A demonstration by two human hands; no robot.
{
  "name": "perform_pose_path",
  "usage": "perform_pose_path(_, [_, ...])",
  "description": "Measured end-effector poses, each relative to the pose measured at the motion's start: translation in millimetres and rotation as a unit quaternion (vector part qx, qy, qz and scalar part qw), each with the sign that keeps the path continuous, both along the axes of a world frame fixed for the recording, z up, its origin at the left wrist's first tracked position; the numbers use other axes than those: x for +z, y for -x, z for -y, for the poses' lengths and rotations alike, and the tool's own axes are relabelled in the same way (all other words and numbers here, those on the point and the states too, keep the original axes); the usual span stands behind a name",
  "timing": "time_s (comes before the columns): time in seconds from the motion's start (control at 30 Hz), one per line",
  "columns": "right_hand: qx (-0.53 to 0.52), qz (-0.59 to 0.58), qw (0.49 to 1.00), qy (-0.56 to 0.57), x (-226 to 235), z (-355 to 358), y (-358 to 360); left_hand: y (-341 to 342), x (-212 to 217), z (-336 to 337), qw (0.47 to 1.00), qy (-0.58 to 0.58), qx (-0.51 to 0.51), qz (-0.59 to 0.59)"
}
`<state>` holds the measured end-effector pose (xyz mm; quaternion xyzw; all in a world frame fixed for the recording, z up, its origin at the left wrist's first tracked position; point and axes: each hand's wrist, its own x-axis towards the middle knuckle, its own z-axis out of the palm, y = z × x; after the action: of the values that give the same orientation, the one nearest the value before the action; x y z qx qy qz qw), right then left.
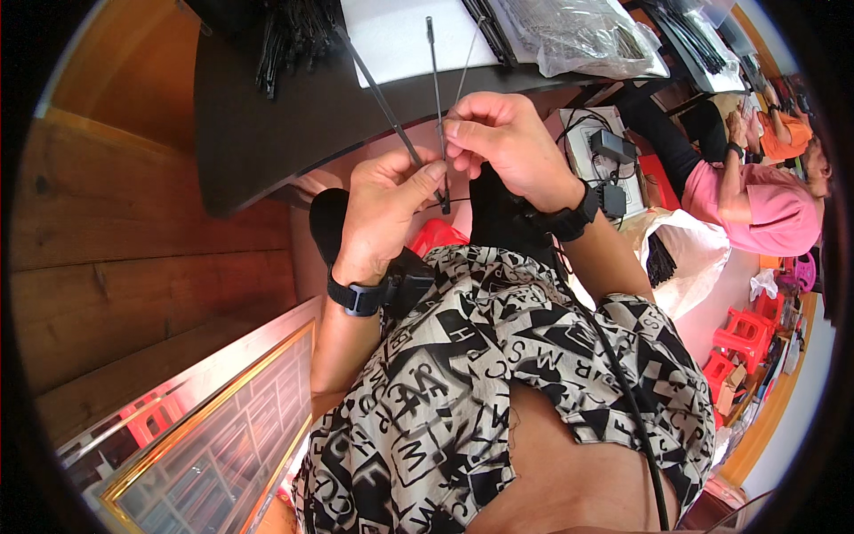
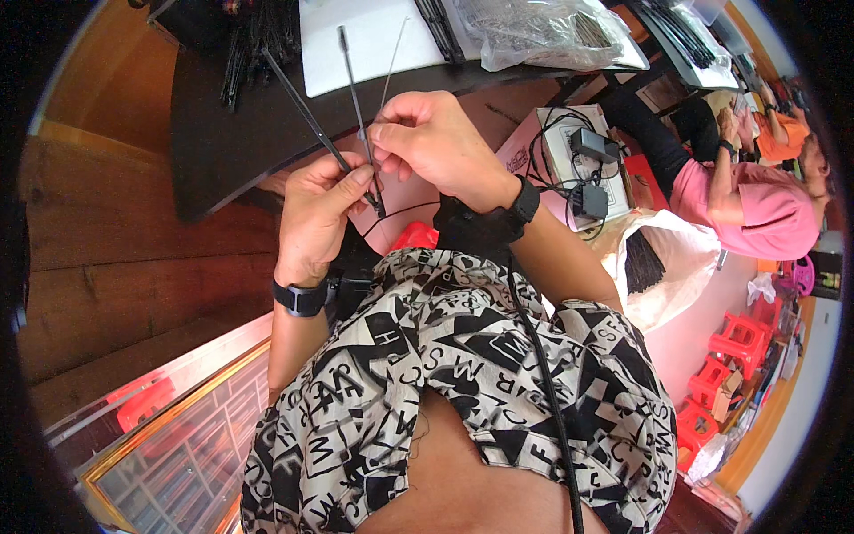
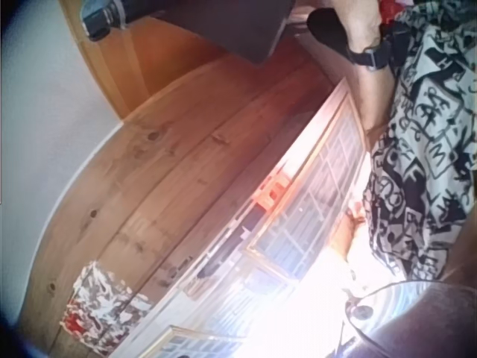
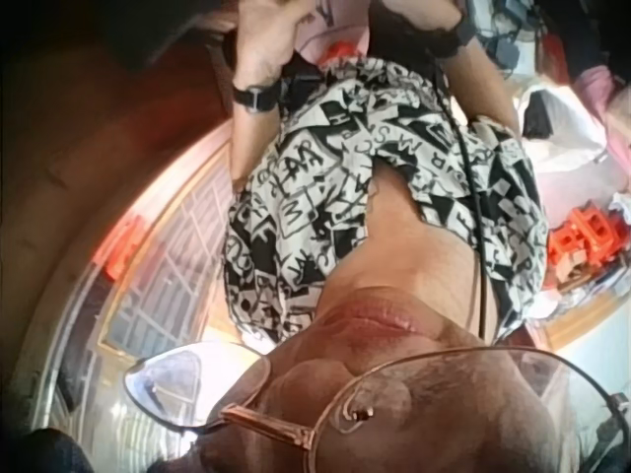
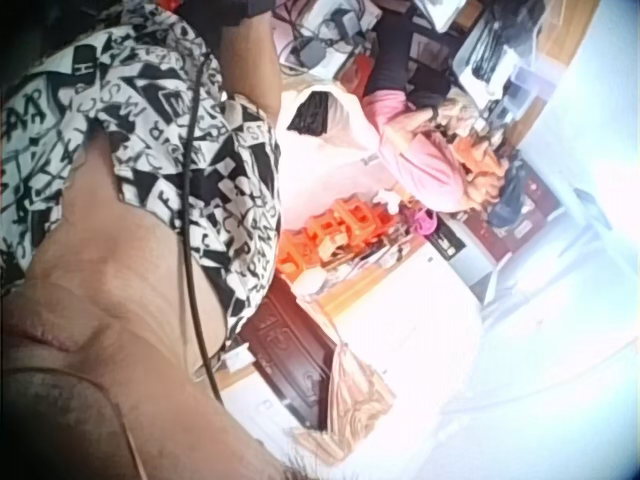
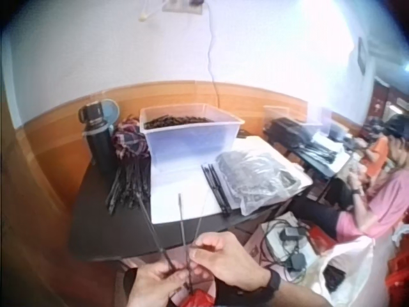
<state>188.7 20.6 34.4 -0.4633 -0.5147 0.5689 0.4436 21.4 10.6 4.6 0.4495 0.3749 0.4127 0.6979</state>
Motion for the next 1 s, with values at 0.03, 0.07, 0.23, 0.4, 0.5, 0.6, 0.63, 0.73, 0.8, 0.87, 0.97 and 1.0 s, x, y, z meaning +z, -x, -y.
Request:
perform_pose_path(0.03, [-0.002,0.000,1.000,-0.001,-0.8,0.4,1.1,-0.1,0.3,0.4,1.000,-0.001,-0.002,0.000])
perform_pose_path(0.07, [-0.007,-0.015,1.000,0.008,-1.4,1.4,2.5,-0.1,0.2,0.3,1.000,-0.012,0.002,-0.010])
perform_pose_path(0.23, [-0.095,-0.063,0.993,0.009,0.2,-2.1,8.1,0.3,-3.2,3.7,0.994,-0.061,0.027,-0.091])
perform_pose_path(0.4, [-0.109,0.160,0.970,-0.143,-8.5,-11.8,11.0,-5.0,-4.2,7.1,0.990,-0.058,0.033,-0.120])
perform_pose_path(0.5, [-0.177,0.116,0.967,-0.141,-19.0,-13.0,10.6,-7.9,-2.3,9.0,0.994,-0.029,0.079,-0.064])
perform_pose_path(0.6, [-0.170,0.063,0.979,-0.089,-11.3,-11.4,10.1,-9.4,-11.7,6.4,0.995,-0.044,0.084,-0.002])
perform_pose_path(0.63, [-0.171,0.063,0.979,-0.089,-11.7,-11.7,9.1,-9.9,-10.0,7.3,0.996,-0.044,0.083,-0.001])
perform_pose_path(0.73, [-0.113,0.086,0.981,-0.135,-8.8,-11.9,7.3,-9.3,-1.2,11.1,0.999,0.000,0.053,0.001])
perform_pose_path(0.8, [-0.072,0.012,0.982,-0.175,-2.5,-9.7,5.8,-6.5,-3.4,10.4,0.993,-0.070,0.053,-0.085])
perform_pose_path(0.87, [-0.079,0.049,0.981,-0.169,-4.4,-14.0,4.0,-5.0,-4.7,8.2,0.985,-0.100,0.060,-0.129])
perform_pose_path(0.97, [-0.090,0.059,0.984,-0.141,-2.7,-12.3,5.2,-4.5,-4.5,7.6,0.974,-0.134,0.077,-0.168])
perform_pose_path(1.0, [-0.093,0.031,0.988,-0.118,-2.5,-11.6,6.1,-4.2,-4.7,7.6,0.973,-0.136,0.089,-0.164])
